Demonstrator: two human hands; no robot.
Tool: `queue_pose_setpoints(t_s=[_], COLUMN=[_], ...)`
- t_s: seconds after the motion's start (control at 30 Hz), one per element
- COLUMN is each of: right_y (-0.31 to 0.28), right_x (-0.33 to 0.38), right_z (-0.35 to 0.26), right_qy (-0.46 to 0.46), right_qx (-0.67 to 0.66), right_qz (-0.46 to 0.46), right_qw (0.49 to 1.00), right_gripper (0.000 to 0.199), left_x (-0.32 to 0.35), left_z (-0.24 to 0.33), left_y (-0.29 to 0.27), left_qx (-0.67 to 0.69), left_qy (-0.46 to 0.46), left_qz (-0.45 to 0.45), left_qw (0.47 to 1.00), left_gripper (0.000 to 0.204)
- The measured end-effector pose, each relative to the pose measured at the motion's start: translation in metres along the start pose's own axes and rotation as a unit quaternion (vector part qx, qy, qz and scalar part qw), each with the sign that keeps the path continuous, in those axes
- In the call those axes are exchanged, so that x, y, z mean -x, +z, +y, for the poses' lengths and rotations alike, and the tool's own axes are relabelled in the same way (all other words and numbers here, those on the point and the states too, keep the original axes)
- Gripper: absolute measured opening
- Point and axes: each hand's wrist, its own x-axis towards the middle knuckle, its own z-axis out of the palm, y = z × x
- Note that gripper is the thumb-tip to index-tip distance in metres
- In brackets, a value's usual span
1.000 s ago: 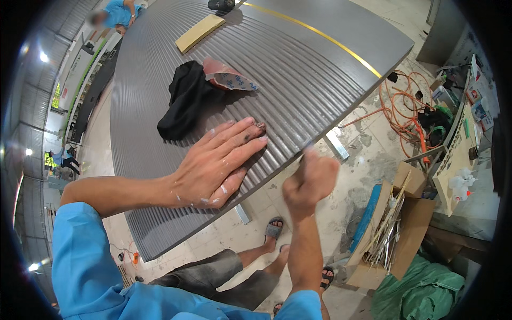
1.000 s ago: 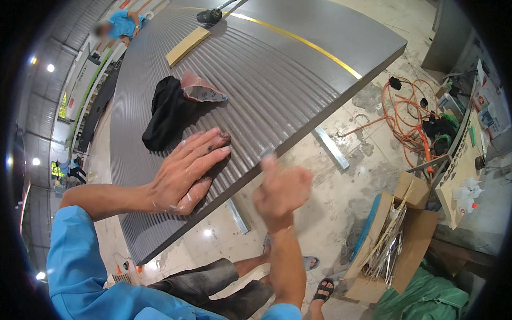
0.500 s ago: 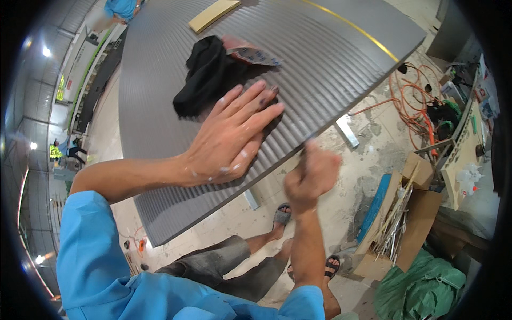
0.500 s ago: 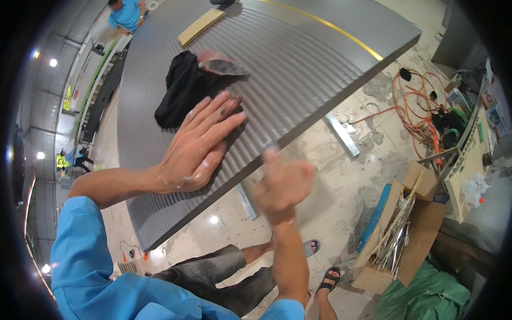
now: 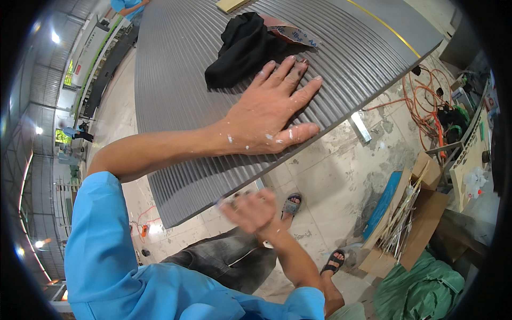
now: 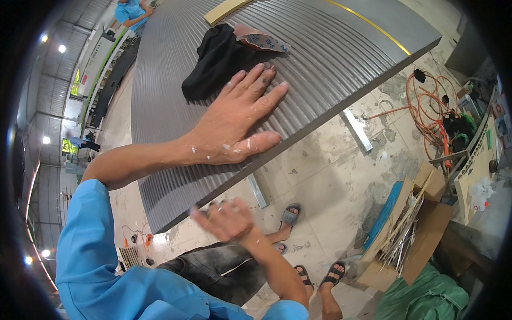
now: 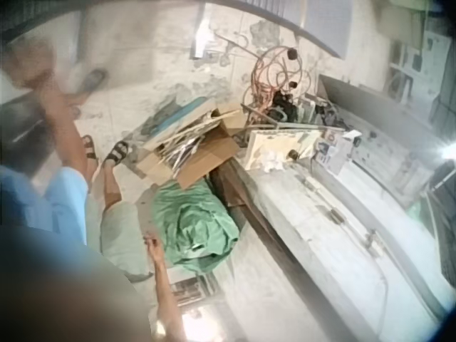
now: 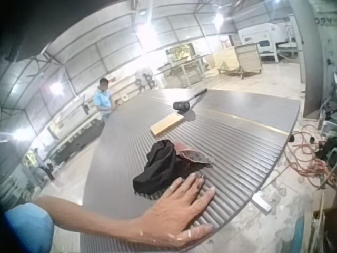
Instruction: The person uses a heat gun, sandpaper, and a cloth to finish a large corrugated metal sheet. They wipe the surface, sand the edges, and scrape off residue while another person assists by holding the sheet and applying heat.
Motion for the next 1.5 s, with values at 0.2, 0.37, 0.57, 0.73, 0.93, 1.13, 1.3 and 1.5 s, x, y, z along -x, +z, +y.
queue_pose_setpoints(t_s=[0.2, 0.37, 0.57, 0.73, 0.93, 1.13, 1.3, 1.5], right_y=[-0.008, -0.057, -0.093, -0.101, -0.1, -0.105, -0.117, -0.133], right_x=[0.064, 0.104, 0.12, 0.119, 0.117, 0.114, 0.106, 0.101], right_z=[-0.104, -0.117, -0.097, -0.078, -0.058, -0.035, -0.026, -0.02], right_qy=[0.234, 0.412, 0.505, 0.555, 0.634, 0.714, 0.74, 0.736], right_qx=[-0.071, 0.067, 0.134, 0.163, 0.135, 0.053, 0.02, 0.039], right_qz=[-0.015, 0.026, 0.039, 0.062, 0.093, 0.218, 0.237, 0.223], right_qw=[0.969, 0.909, 0.852, 0.813, 0.755, 0.663, 0.629, 0.638], right_gripper=[0.032, 0.03, 0.028, 0.027, 0.028, 0.022, 0.023, 0.025], left_x=[0.122, 0.216, 0.008, -0.192, -0.358, -0.192, -0.009, -0.061], left_z=[0.038, 0.035, -0.008, 0.009, 0.039, -0.036, -0.074, 0.006], left_y=[-0.043, -0.08, -0.02, 0.006, 0.007, -0.049, -0.057, -0.013], left_qx=[-0.064, 0.028, 0.042, -0.074, -0.15, -0.251, 0.001, 0.082], left_qy=[0.146, 0.317, 0.391, 0.468, 0.191, 0.186, -0.17, 0.128], left_qz=[-0.3, -0.345, -0.232, -0.13, 0.013, 0.133, -0.022, -0.064], left_qw=[0.941, 0.883, 0.89, 0.871, 0.97, 0.941, 0.985, 0.986], left_gripper=[0.068, 0.042, 0.041, 0.049, 0.058, 0.053, 0.071, 0.057])
